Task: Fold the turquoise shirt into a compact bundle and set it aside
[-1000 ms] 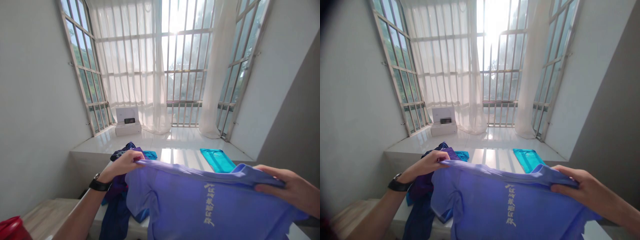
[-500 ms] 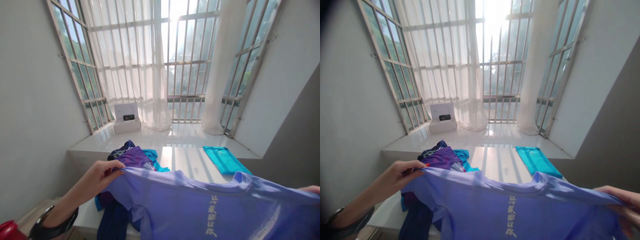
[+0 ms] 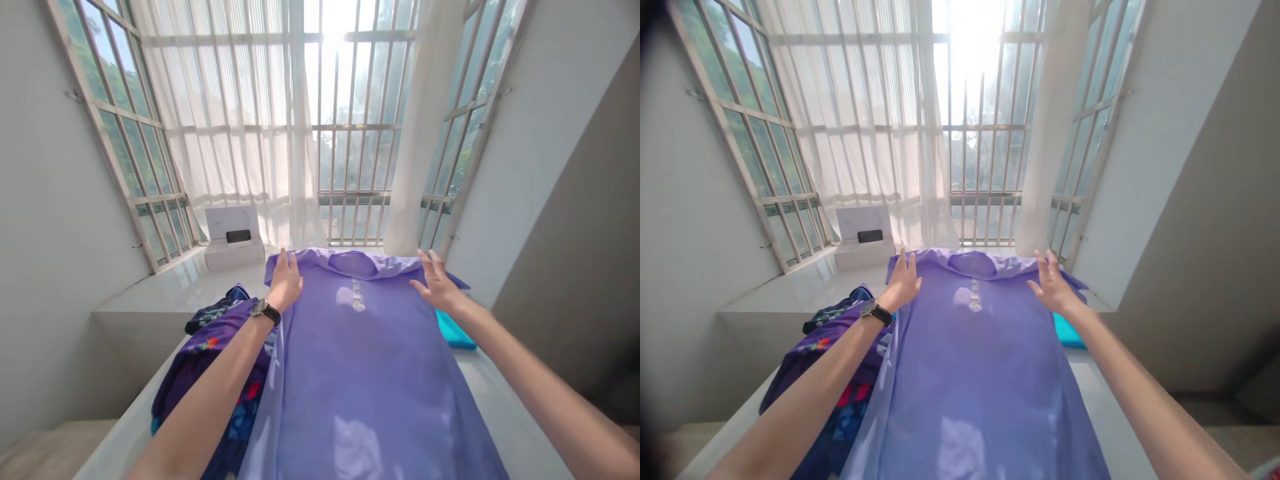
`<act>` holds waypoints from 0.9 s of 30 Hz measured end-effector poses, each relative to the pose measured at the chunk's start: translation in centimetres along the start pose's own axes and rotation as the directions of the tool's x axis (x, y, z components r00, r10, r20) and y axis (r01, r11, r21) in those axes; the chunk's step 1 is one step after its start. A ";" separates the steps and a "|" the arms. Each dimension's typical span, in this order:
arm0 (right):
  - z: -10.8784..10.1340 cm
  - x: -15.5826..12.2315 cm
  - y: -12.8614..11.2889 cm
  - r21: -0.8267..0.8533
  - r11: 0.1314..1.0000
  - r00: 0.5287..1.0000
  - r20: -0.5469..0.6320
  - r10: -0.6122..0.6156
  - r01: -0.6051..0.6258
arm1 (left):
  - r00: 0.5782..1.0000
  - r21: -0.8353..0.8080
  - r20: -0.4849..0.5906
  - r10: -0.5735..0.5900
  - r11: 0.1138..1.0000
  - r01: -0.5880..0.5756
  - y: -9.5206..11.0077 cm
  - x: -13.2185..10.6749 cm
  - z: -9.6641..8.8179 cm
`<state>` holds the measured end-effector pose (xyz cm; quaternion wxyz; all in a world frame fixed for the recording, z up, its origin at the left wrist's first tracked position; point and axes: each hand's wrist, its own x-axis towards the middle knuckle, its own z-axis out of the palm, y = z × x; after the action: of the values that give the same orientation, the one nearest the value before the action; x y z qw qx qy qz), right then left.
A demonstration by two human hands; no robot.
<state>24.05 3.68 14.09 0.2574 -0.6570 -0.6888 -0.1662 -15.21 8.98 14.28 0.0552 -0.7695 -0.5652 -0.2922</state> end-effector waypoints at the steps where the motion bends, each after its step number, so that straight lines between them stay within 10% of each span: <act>1: 1.6 -1.2 -0.5 0.002 1.000 0.997 0.072 -0.002 0.002 | 0.999 0.005 0.041 0.027 1.000 -0.027 0.9 -1.3 1.8; 8: 8.6 -14.0 -3.1 -0.032 0.999 0.898 0.440 -0.013 0.030 | 0.918 -0.024 0.389 0.082 0.997 -0.079 5.3 -12.8 9.7; 16: 7.6 -22.2 -2.2 -0.106 0.990 0.794 0.592 0.138 -0.093 | 0.841 -0.056 0.535 0.076 0.997 -0.055 6.6 -17.5 10.2; 24: 6.5 -27.2 -0.7 0.021 0.993 0.865 0.494 0.088 -0.113 | 0.942 0.075 0.078 0.327 0.940 -0.332 2.8 -28.4 7.4; 27: 6.9 -27.7 0.2 0.080 0.989 0.915 0.396 0.081 -0.122 | 0.982 0.167 -0.055 0.183 0.971 -0.171 -0.6 -32.5 7.1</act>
<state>23.38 -15.15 -7.38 0.1563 -0.6976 -0.6990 0.0181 -19.21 -15.07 -8.40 0.1630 -0.7992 -0.5137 -0.2661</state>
